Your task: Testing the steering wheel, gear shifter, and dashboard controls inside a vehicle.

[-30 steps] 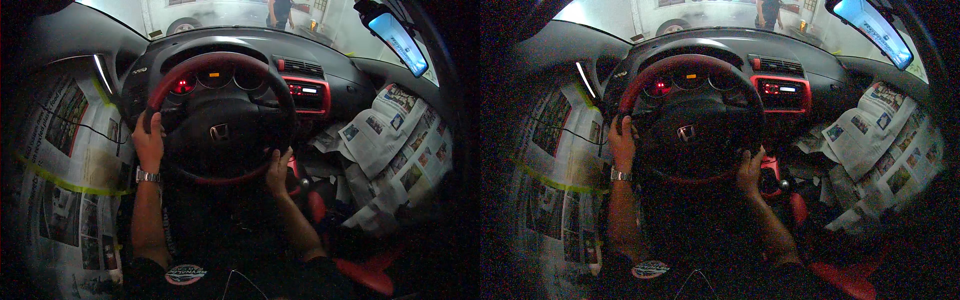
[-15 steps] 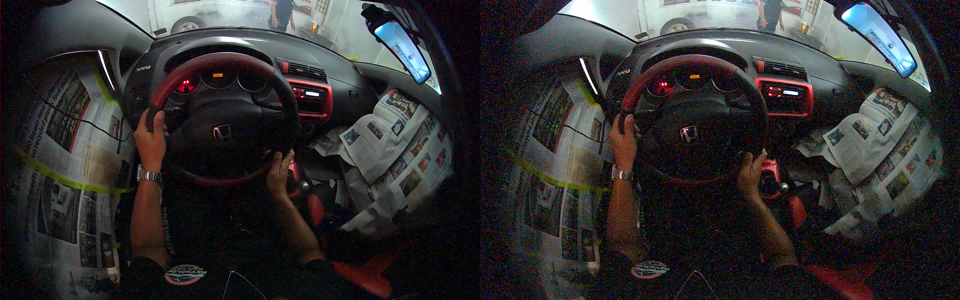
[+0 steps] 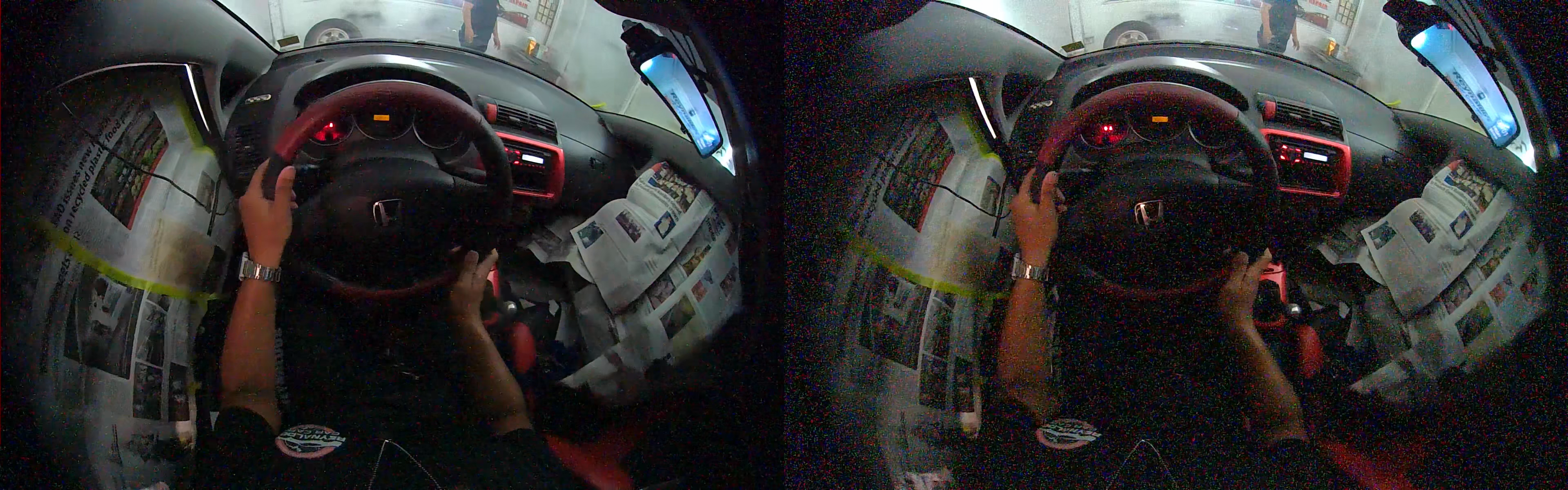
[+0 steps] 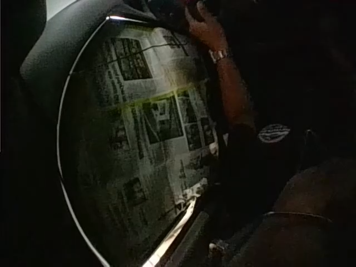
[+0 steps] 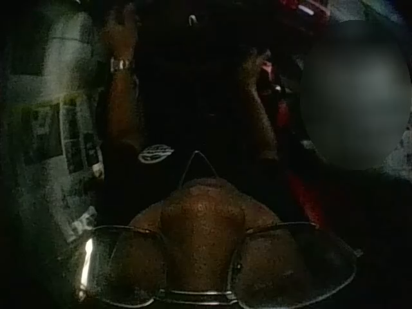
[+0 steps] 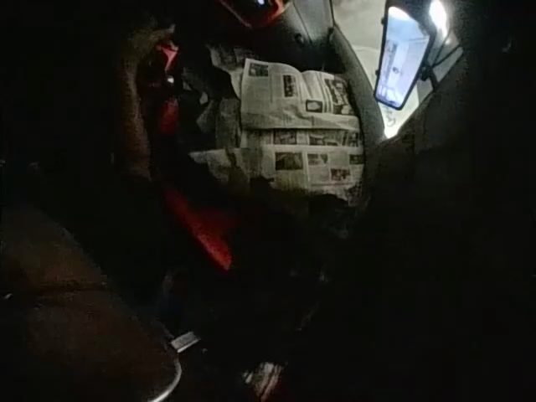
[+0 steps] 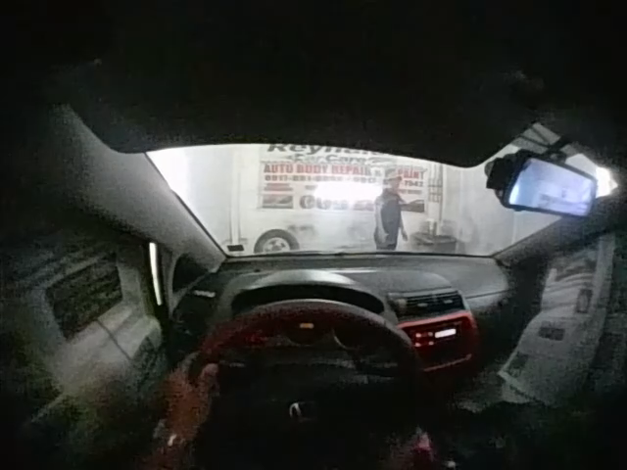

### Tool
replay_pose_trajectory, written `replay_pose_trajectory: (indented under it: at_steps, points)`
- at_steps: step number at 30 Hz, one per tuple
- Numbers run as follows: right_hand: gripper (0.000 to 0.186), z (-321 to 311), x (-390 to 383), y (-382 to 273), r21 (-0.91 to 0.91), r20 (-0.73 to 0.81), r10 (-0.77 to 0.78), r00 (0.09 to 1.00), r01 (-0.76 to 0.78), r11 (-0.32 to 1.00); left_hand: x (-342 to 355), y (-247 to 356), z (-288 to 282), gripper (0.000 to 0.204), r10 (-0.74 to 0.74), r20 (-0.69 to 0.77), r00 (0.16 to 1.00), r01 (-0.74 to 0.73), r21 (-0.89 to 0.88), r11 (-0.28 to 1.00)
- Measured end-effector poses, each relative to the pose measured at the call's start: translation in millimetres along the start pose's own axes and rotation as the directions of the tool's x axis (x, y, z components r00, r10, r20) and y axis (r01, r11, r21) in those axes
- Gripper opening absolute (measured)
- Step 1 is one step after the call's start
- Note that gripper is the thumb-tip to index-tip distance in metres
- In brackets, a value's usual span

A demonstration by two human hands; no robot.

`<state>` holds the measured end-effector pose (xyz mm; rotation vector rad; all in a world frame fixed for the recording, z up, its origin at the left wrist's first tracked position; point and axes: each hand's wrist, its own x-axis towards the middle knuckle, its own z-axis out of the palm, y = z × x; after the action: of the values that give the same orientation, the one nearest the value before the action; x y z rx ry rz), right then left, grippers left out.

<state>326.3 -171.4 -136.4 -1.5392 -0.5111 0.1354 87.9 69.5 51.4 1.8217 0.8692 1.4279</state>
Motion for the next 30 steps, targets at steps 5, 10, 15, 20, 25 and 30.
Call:
replay_pose_trajectory:
  at_steps: [5, 10, 15, 20, 25, 30]
  points:
    - [0.089, -4.8, 2.4, 0.9, 0.000, 0.049, -0.011, 0.999, 0.011, 1.000, 0.2, -1.6, 0.6, 0.055, 0.003, 0.014, 1.000, -0.003, -0.028, 1.000]
    - [0.088, -5.4, 2.2, -1.7, 0.011, 0.069, -0.015, 0.998, 0.015, 1.000, 0.2, -4.2, 1.5, 0.055, -0.010, 0.003, 1.000, 0.010, -0.041, 0.999]
    - [0.087, -3.6, 2.6, 1.8, 0.038, 0.035, -0.019, 0.999, 0.017, 0.999, 0.2, -4.5, 0.6, 0.053, 0.008, 0.003, 1.000, -0.008, -0.037, 0.999]
    - [0.085, -1.2, 3.6, -4.6, 0.045, 0.041, -0.040, 0.998, 0.039, 0.998, 0.3, -5.2, 0.1, 0.052, 0.001, 0.001, 1.000, -0.001, -0.030, 1.000]
    - [0.062, 0.5, -5.0, -35.1, 0.024, 0.019, -0.065, 0.998, 0.065, 0.998, 0.4, -6.9, 0.2, 0.052, -0.014, 0.000, 1.000, 0.014, -0.048, 0.999]
    - [0.081, 0.4, -12.5, -55.9, -0.008, 0.037, -0.069, 0.997, 0.070, 0.998, -0.2, -7.9, 0.4, 0.051, 0.004, -0.003, 1.000, -0.004, -0.052, 0.999]
